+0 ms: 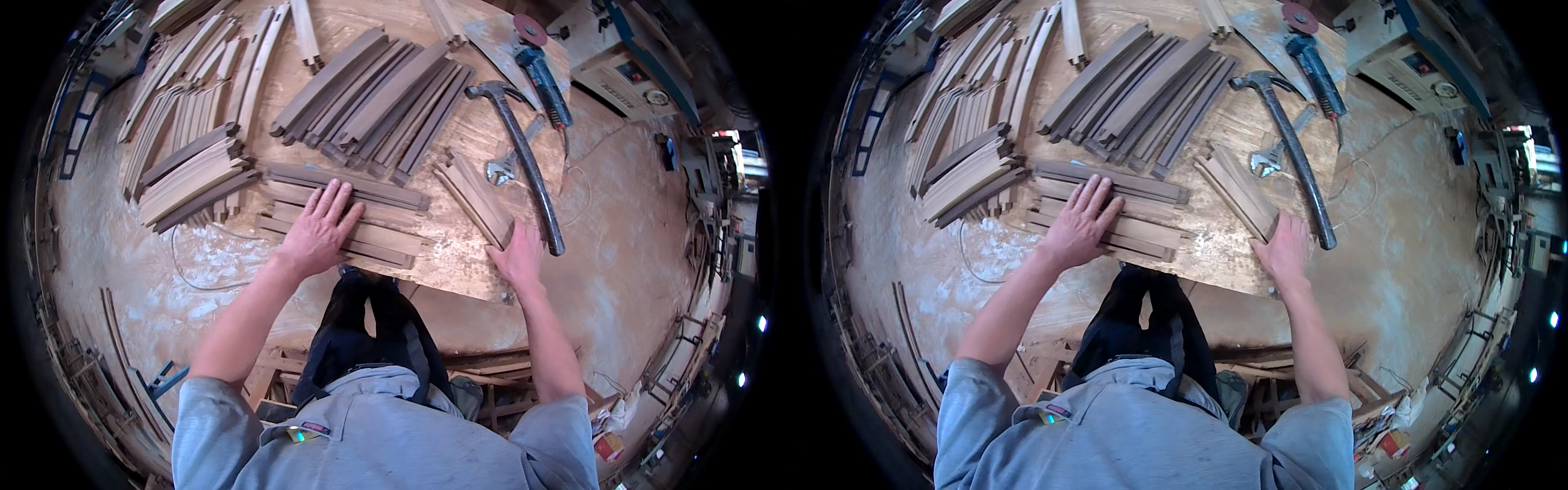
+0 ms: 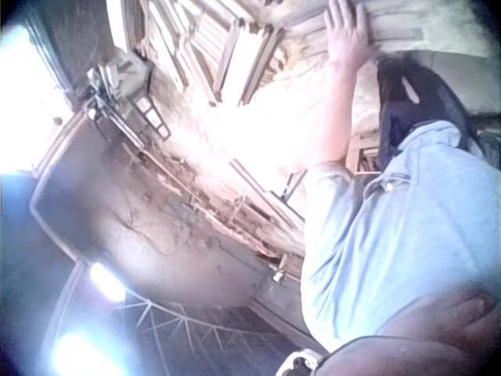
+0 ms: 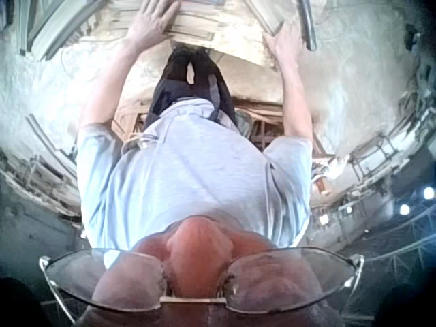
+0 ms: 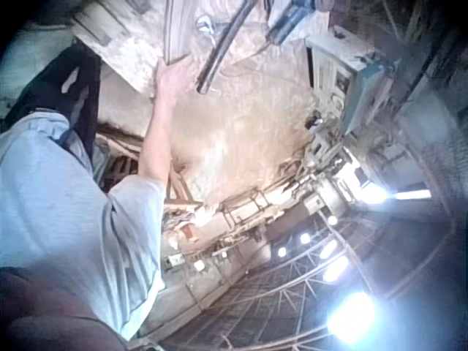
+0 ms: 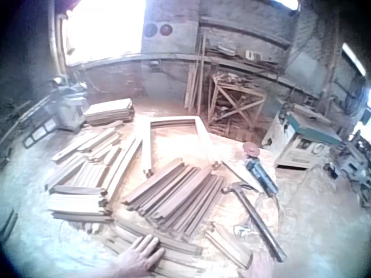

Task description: The person uses an angle grinder to smooth the edges of wooden strips on a workbench. They then pick up a rectangular wooden board and apply a liquid finish to its surface using a brush. Finally, the person pours a white liquid from a large plastic bottle into a small container.

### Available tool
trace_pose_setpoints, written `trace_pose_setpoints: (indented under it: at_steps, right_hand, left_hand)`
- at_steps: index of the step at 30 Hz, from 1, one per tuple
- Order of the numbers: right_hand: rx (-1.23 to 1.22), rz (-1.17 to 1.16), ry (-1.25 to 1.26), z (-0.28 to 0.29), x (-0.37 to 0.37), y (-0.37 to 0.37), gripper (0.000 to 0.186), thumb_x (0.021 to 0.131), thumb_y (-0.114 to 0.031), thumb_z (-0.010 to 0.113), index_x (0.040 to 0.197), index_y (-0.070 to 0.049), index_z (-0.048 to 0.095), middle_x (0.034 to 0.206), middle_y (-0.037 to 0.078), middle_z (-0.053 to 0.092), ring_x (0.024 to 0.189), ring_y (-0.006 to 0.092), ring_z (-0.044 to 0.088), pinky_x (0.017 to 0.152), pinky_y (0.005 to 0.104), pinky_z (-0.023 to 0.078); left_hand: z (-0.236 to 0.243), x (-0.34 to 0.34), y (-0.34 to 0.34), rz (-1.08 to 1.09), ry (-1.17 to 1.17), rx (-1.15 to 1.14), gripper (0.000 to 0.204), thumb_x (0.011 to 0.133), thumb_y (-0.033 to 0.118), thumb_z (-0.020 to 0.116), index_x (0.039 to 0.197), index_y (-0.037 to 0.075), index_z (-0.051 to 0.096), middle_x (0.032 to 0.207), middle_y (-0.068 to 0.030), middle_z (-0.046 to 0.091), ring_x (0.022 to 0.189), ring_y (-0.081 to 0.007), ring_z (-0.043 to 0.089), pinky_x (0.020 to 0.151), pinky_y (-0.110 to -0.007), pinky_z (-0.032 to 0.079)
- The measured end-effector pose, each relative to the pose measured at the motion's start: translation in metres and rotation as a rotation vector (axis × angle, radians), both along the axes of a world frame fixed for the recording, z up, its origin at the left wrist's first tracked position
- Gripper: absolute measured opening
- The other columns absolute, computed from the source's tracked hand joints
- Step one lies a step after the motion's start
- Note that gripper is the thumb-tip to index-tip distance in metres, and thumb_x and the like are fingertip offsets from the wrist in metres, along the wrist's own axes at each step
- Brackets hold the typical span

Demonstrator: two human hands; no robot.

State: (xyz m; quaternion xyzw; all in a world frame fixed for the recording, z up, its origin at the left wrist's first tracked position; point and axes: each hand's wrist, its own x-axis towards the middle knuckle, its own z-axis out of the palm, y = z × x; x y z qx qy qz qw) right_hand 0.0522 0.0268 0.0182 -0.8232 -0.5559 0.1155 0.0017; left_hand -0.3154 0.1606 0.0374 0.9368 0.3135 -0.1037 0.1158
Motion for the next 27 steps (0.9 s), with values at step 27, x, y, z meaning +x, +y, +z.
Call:
trace_pose_setpoints:
  at_steps: [27]
  right_hand:
    - [0.154,0.501,0.272,0.033,-0.093,0.079,0.063,0.078,-0.019,0.074,0.13,0.004,0.047,0.129,0.024,0.051,0.122,0.0368,0.048,0.104,0.044,0.038]
  left_hand:
    - [-0.032,-0.149,-0.26,1.214,-0.07,-0.468,0.05,0.086,0.028,0.063,0.128,0.004,0.051,0.117,-0.0233,0.06,0.106,-0.0398,0.059,0.089,-0.047,0.049]
